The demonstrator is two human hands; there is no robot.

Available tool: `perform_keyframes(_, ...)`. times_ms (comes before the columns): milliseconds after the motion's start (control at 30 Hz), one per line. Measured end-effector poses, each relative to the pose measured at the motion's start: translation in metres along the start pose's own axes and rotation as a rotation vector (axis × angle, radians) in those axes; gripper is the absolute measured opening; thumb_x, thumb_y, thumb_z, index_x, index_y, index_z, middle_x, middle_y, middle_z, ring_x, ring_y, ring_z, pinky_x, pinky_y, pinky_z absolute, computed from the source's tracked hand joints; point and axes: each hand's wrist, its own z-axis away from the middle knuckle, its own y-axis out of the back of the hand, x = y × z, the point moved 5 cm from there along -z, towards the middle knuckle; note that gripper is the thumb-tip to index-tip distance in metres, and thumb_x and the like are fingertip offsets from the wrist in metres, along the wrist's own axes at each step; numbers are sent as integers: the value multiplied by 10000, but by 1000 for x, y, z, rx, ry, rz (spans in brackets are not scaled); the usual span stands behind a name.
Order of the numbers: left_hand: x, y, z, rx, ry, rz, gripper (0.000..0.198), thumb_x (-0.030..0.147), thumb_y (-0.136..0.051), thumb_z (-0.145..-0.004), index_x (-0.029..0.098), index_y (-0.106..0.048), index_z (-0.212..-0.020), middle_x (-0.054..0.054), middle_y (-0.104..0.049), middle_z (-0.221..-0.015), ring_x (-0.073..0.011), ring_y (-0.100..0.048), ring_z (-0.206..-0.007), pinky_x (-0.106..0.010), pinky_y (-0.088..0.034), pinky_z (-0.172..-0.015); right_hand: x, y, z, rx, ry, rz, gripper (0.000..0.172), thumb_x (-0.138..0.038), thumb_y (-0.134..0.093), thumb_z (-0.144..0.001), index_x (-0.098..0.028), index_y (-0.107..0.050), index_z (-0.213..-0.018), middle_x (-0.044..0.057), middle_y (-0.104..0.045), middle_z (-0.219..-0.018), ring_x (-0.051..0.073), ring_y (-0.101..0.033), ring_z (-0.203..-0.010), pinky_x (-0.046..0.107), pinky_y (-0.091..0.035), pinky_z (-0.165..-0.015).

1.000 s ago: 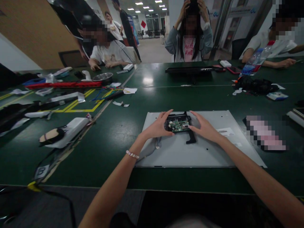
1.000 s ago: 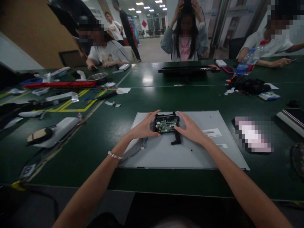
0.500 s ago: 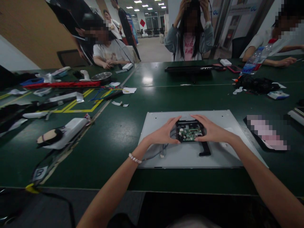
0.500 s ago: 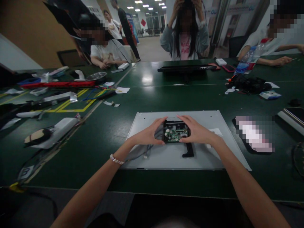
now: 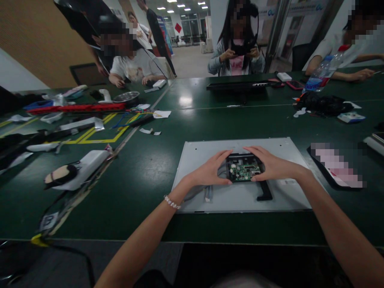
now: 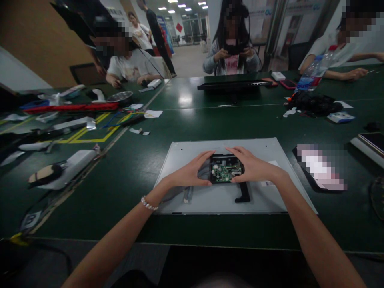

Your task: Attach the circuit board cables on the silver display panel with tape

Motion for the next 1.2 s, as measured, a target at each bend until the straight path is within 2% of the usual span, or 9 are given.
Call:
perform_keyframes(267, 2, 0, 2, -19, -33, -32, 1017, 447, -752, -728, 261, -169, -1541, -148, -267, -1556, -341, -296, -1416, -533, -295, -1151, 2, 1, 4, -2, 18, 9, 1025, -479, -739, -734, -305, -132, -1542, 116, -278, -1549, 342, -325, -1400, 518, -342, -1129)
perform_keyframes(400, 4, 9, 1, 13, -21, -61, 890, 435, -682, -804, 239, -206, -1530, -132, -303, -1549, -291, -336, -1406, -476, -314, -1155, 5, 8, 0, 93, -42, 14, 748, -488, -609, -856, -297, -278, -1500, 109, -400, -1498, 306, -422, -1349, 507, -392, -1092)
perform_keyframes(567, -28, 62, 9, 381, 184, -193, 484, 392, -538, -897, 205, -517, -1344, -90, -574, -1353, -240, -535, -1245, -411, -418, -1062, 21, 15, -7, 261, -190, 92, 385, -383, -497, -931, -205, -552, -1269, 122, -679, -1168, 286, -637, -1079, 486, -497, -944)
perform_keyframes(667, -70, 106, 28, 672, 391, -294, 282, 324, -530, -872, 164, -687, -1043, -70, -718, -1059, -213, -652, -1010, -341, -485, -950, 24, 15, -10, 281, -170, 173, 295, -327, -490, -925, -171, -627, -1134, 126, -710, -1074, 289, -658, -1017, 463, -501, -914)
perform_keyframes(767, -118, 139, 47, 766, 576, -315, 260, 254, -502, -833, 138, -697, -959, -64, -730, -940, -192, -665, -884, -292, -513, -848, 23, 15, -9, 292, -148, 208, 262, -301, -479, -922, -165, -661, -1053, 127, -715, -1055, 281, -661, -1002, 440, -498, -908)
perform_keyframes(867, -156, 163, 64, 731, 732, -445, 299, 227, -508, -805, 110, -689, -1011, -105, -705, -1005, -213, -647, -910, -312, -495, -863, 22, 17, -8, 277, -146, 197, 271, -305, -474, -926, -169, -667, -1059, 116, -715, -1059, 266, -662, -995, 416, -500, -900)
perform_keyframes(967, -173, 177, 78, 691, 827, -705, 373, 275, -508, -827, 98, -660, -1117, -177, -631, -1157, -300, -575, -1091, -411, -438, -953, 22, 18, -7, 261, -134, 207, 285, -310, -475, -924, -167, -672, -1072, 118, -712, -1078, 270, -658, -1004, 421, -496, -905)
perform_keyframes(1067, -180, 177, 84, 612, 823, -871, 462, 355, -493, -863, 119, -591, -1247, -213, -497, -1346, -368, -437, -1263, -497, -357, -1016, 22, 19, -7, 252, -117, 208, 295, -306, -469, -925, -169, -671, -1090, 117, -707, -1104, 274, -650, -1029, 432, -491, -917)
perform_keyframes(1200, -191, 171, 89, 532, 844, -870, 483, 390, -412, -915, 133, -536, -1305, -197, -369, -1479, -359, -264, -1394, -538, -238, -1086, 23, 19, -7, 261, -96, 210, 291, -302, -469, -925, -178, -671, -1094, 114, -707, -1106, 280, -647, -1037, 451, -492, -924)
